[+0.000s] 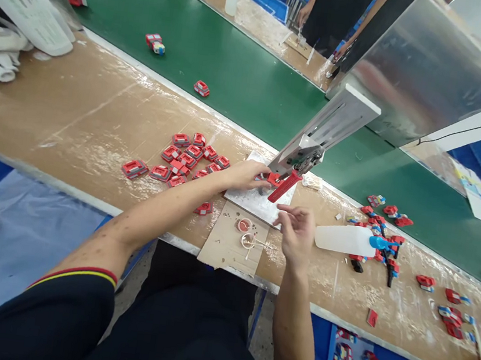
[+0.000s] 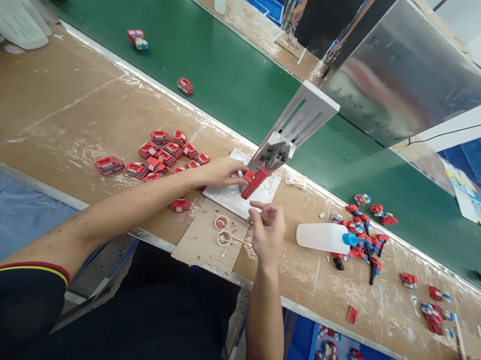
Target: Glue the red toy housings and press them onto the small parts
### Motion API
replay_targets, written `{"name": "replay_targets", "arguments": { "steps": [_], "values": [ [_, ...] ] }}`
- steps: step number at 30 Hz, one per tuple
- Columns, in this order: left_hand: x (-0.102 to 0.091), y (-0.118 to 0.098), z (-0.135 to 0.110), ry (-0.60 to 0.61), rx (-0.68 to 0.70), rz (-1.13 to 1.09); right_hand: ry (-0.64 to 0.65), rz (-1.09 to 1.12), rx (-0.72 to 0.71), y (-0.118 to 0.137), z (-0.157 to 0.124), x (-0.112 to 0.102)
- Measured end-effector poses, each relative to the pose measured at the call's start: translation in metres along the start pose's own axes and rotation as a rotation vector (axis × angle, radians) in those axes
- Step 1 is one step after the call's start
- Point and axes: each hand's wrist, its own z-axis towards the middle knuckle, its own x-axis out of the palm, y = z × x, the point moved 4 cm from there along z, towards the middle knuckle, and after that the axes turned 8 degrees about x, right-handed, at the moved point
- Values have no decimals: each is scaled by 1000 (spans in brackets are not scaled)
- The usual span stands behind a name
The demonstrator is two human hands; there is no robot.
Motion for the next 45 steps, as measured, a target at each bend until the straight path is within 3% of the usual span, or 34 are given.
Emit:
{"name": "replay_targets", "arguments": {
  "steps": [4, 7, 9, 11, 14, 16, 20, 23, 29, 32, 35, 39, 45],
  "values": [
    [-19, -10, -15, -35, -61, -23, -236, -53, -189, 30, -39, -58],
    [-45, -28, -62, -252, -159, -108, -309, -57, -234, 26, -69, -86],
    [-55, -44, -107, -445, -224, -205, -231, -91, -173, 8, -82, -84],
    [-49, -60, -152, -549, -249, -402, -64, -165, -56, -14, -88, -67],
    [-14, -79, -197, -561, -239, -790, 157, -267, 73, -40, -86, -37],
    [13, -86, -211, -575, -280, -931, 188, -312, 82, -47, -81, -25],
    [56, -91, -215, -612, -364, -1082, 171, -391, -14, -42, -73, -18],
    [70, -90, -216, -643, -465, -1103, 210, -488, -140, -29, -71, -13],
    [70, -89, -220, -626, -474, -928, 378, -678, -333, -16, -69, 7],
    [75, -88, -221, -619, -480, -1030, 420, -644, -357, -20, -69, 11],
    [82, -87, -222, -661, -497, -1127, 358, -583, -412, -20, -70, 10],
    [81, -86, -220, -769, -414, -1227, 294, -565, -503, -15, -69, 12],
    [77, -85, -219, -865, -393, -1313, 251, -546, -523, -15, -69, 14]
  ]
}}
